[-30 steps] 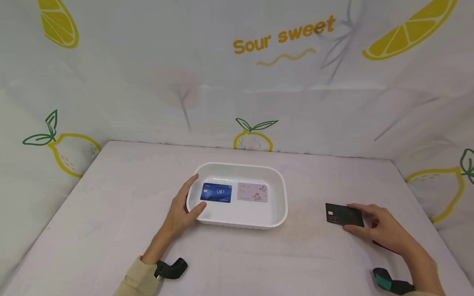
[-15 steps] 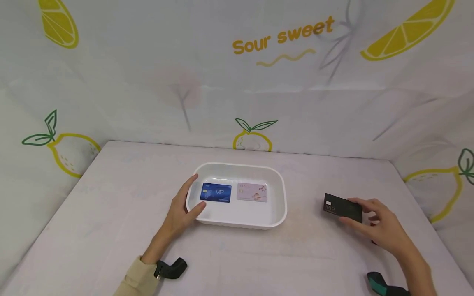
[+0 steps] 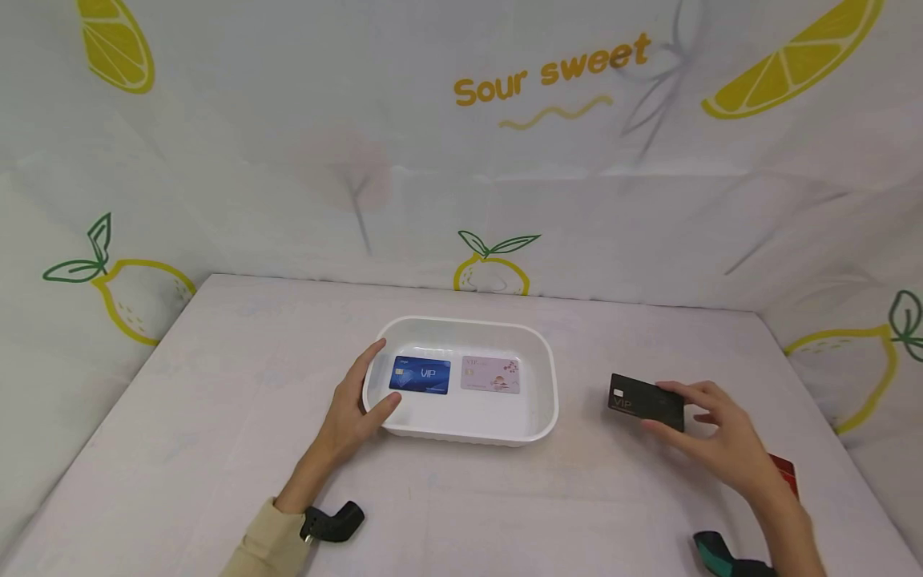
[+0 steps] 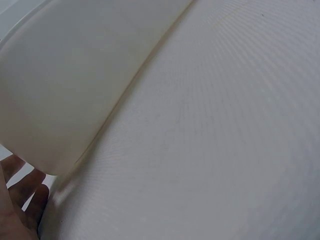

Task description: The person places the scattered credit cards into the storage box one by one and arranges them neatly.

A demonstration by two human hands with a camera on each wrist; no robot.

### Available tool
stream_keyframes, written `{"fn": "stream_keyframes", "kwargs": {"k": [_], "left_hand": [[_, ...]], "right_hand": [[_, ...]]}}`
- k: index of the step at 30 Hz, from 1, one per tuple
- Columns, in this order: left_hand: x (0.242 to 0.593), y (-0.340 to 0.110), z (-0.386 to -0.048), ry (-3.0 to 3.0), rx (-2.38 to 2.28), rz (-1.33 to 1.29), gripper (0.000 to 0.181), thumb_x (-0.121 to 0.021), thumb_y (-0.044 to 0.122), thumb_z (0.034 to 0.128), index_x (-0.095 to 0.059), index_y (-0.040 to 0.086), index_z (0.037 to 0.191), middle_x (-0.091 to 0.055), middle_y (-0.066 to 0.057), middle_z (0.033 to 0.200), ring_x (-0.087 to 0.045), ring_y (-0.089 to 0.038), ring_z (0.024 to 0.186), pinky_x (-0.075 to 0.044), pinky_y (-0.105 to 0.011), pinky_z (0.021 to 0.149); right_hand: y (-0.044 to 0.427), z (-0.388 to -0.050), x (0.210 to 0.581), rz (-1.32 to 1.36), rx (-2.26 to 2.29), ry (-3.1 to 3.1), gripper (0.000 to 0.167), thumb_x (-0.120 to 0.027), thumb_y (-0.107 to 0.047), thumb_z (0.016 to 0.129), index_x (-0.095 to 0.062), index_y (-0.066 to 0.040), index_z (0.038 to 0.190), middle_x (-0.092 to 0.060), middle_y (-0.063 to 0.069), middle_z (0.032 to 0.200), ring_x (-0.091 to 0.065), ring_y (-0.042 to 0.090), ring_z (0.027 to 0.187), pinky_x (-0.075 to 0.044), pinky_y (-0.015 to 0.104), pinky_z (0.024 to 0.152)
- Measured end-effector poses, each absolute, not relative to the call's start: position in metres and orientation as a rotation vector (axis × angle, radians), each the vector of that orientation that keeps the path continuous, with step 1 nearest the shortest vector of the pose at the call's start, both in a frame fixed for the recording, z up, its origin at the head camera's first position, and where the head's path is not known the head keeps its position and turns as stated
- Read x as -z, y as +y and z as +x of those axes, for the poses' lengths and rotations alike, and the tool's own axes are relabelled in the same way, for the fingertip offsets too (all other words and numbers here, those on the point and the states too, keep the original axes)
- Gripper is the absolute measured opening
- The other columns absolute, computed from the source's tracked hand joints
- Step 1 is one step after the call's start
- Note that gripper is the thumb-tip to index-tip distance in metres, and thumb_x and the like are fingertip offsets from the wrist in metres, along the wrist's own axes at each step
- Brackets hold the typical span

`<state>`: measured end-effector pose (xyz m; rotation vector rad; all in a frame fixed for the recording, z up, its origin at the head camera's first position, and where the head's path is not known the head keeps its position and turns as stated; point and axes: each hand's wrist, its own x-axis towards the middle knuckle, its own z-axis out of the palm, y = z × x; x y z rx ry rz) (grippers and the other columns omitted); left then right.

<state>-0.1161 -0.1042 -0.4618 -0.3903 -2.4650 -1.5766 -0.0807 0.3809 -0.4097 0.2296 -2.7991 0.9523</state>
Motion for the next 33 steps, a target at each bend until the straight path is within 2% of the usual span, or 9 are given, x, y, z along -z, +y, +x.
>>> {"fn": "stream_keyframes", "kwargs": {"k": [17, 25, 33], "left_hand": [[0.462, -0.104, -0.116, -2.462, 1.584, -0.388, 0.084, -0.069, 0.037, 0.0851, -0.037, 0.011, 0.158, -0.045, -0.018, 0.159, -0.043, -0.039, 0.148, -0.035, -0.063, 0.119], [0.462, -0.104, -0.116, -2.461, 1.586, -0.394, 0.084, -0.069, 0.037, 0.0851, -0.036, 0.012, 0.158, -0.045, -0.017, 0.159, -0.045, -0.038, 0.147, -0.036, -0.063, 0.118], [0.463, -0.104, -0.116, -2.457, 1.590, -0.397, 0.083, -0.069, 0.037, 0.0855, -0.036, 0.012, 0.158, -0.045, -0.017, 0.159, -0.046, -0.038, 0.146, -0.037, -0.063, 0.117]], "right_hand": [[0.321, -0.084, 0.396, 0.347, -1.015, -2.644, 0.058, -0.092, -0.002, 0.068, -0.071, -0.006, 0.123, -0.056, -0.022, 0.101, -0.049, -0.010, 0.099, -0.042, 0.003, 0.080], [0.293, -0.089, 0.393, 0.416, -1.056, -2.628, 0.056, -0.091, -0.002, 0.069, -0.073, -0.009, 0.121, -0.058, -0.018, 0.098, -0.052, -0.007, 0.096, -0.046, 0.004, 0.081], [0.268, -0.095, 0.384, 0.474, -1.108, -2.609, 0.053, -0.091, -0.001, 0.070, -0.073, -0.007, 0.120, -0.058, -0.010, 0.096, -0.053, -0.004, 0.095, -0.046, 0.003, 0.084]]}}
